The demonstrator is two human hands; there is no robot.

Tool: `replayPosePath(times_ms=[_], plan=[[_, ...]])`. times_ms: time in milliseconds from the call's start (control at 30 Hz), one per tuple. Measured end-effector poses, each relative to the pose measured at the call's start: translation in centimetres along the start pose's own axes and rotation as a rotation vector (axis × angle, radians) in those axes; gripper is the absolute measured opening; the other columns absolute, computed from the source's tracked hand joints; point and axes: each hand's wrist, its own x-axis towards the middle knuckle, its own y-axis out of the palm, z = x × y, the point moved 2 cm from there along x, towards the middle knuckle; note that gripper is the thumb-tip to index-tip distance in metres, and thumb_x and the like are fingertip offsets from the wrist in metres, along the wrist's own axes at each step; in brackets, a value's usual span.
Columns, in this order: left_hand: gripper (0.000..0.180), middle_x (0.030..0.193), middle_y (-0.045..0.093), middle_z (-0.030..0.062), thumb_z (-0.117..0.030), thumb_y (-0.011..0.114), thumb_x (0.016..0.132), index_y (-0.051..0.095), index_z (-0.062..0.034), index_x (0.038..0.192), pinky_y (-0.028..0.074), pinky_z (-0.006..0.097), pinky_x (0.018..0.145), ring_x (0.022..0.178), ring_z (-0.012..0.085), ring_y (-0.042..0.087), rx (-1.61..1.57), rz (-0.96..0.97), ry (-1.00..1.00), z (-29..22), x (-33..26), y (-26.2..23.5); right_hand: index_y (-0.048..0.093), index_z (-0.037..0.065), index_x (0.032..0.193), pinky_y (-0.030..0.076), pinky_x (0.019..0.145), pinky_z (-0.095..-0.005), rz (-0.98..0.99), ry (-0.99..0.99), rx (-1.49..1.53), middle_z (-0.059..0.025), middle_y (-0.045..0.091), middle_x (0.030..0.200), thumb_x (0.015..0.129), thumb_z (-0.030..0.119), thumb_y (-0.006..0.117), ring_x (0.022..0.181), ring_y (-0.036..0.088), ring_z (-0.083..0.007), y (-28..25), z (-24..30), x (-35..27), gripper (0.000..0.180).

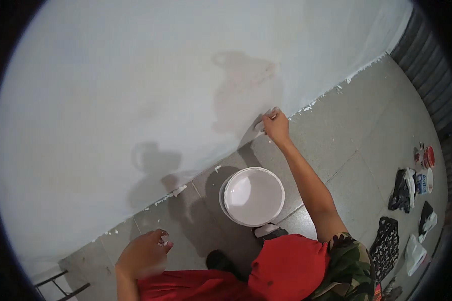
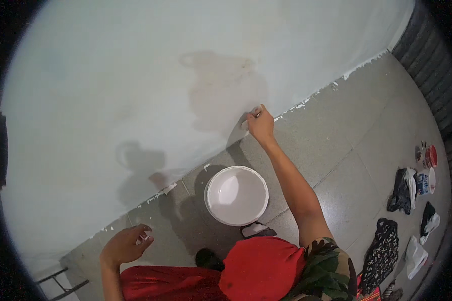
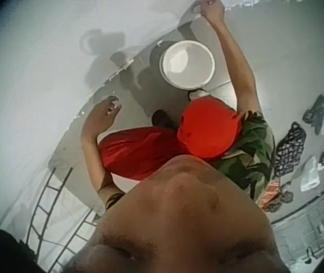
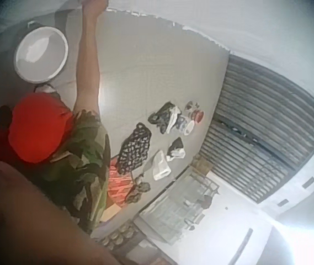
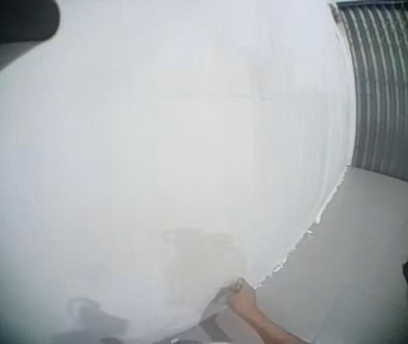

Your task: Painting a wall using a paintbrush and white paint from a bucket.

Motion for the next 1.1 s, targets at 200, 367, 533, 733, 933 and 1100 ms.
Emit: replayPosePath(times_ms=[200, 367, 533, 733, 933, 1100], plan=[[0.036, 0.096, 0.067, 0.0166, -0.031, 0.059, 0.092, 0.060, -0.0024, 0.113, 0.050, 0.039, 0.080, 0.090, 0.0303, 0.065, 0.032, -0.051, 0.089, 0.8, -1.2, 0.5, 0.051, 0.001, 0.076, 0.048, 0.050, -0.0331, 0.006, -0.044, 0.128, -0.0122, 0.062, 0.069, 0.081, 0.015, 0.064, 0.053, 0.061, -0.0184, -1.3, 5.6, 0.5, 0.020], [0.036, 0.097, 0.067, 0.0171, -0.032, 0.059, 0.092, 0.060, -0.0027, 0.114, 0.050, 0.039, 0.081, 0.092, 0.0306, 0.065, 0.053, -0.035, 0.080, 0.5, -1.4, 0.3, 0.052, 0.000, 0.080, 0.049, 0.048, -0.0294, -0.002, -0.102, 0.266, -0.0094, 0.059, 0.068, 0.084, 0.014, 0.062, 0.055, 0.061, -0.0156, -5.1, 12.0, -0.7, 0.018], [0.036, 0.097, 0.067, 0.0169, -0.031, 0.058, 0.092, 0.060, -0.0021, 0.114, 0.050, 0.039, 0.081, 0.092, 0.0306, 0.064, 0.040, -0.037, 0.091, 1.4, -1.4, 0.4, 0.047, 0.002, 0.087, 0.050, 0.049, -0.0258, -0.176, -0.411, 0.581, -0.0086, 0.059, 0.073, 0.089, 0.008, 0.057, 0.063, 0.063, -0.0147, -9.1, 16.7, -4.1, 0.011], [0.037, 0.097, 0.067, 0.0161, -0.031, 0.058, 0.092, 0.060, -0.0017, 0.114, 0.050, 0.039, 0.082, 0.092, 0.0295, 0.065, 0.044, -0.006, 0.057, 0.3, -0.9, 0.2, 0.042, 0.007, 0.095, 0.053, 0.056, -0.0282, -0.175, -0.595, 0.929, -0.0096, 0.060, 0.085, 0.092, 0.010, 0.057, 0.068, 0.063, -0.0156, -5.9, 12.4, -4.4, 0.015], [0.037, 0.099, 0.067, 0.0162, -0.034, 0.057, 0.092, 0.060, -0.0036, 0.114, 0.050, 0.039, 0.082, 0.095, 0.0307, 0.064, 0.029, 0.024, 0.012, 0.1, -0.3, 0.2, 0.043, 0.008, 0.090, 0.049, 0.056, -0.0294, -0.263, -0.328, 0.941, -0.0045, 0.056, 0.077, 0.094, 0.019, 0.055, 0.064, 0.057, -0.0128, -2.9, 11.1, -5.1, 0.017], [0.037, 0.099, 0.067, 0.0151, -0.034, 0.056, 0.094, 0.059, -0.0066, 0.118, 0.050, 0.038, 0.083, 0.095, 0.0289, 0.065, 0.054, 0.053, -0.016, -0.2, 0.3, -0.1, 0.045, 0.008, 0.079, 0.039, 0.053, -0.0251, -0.159, -0.217, 0.784, -0.0006, 0.047, 0.066, 0.095, 0.024, 0.050, 0.060, 0.047, -0.0090, -1.9, 6.7, -4.2, 0.023]])
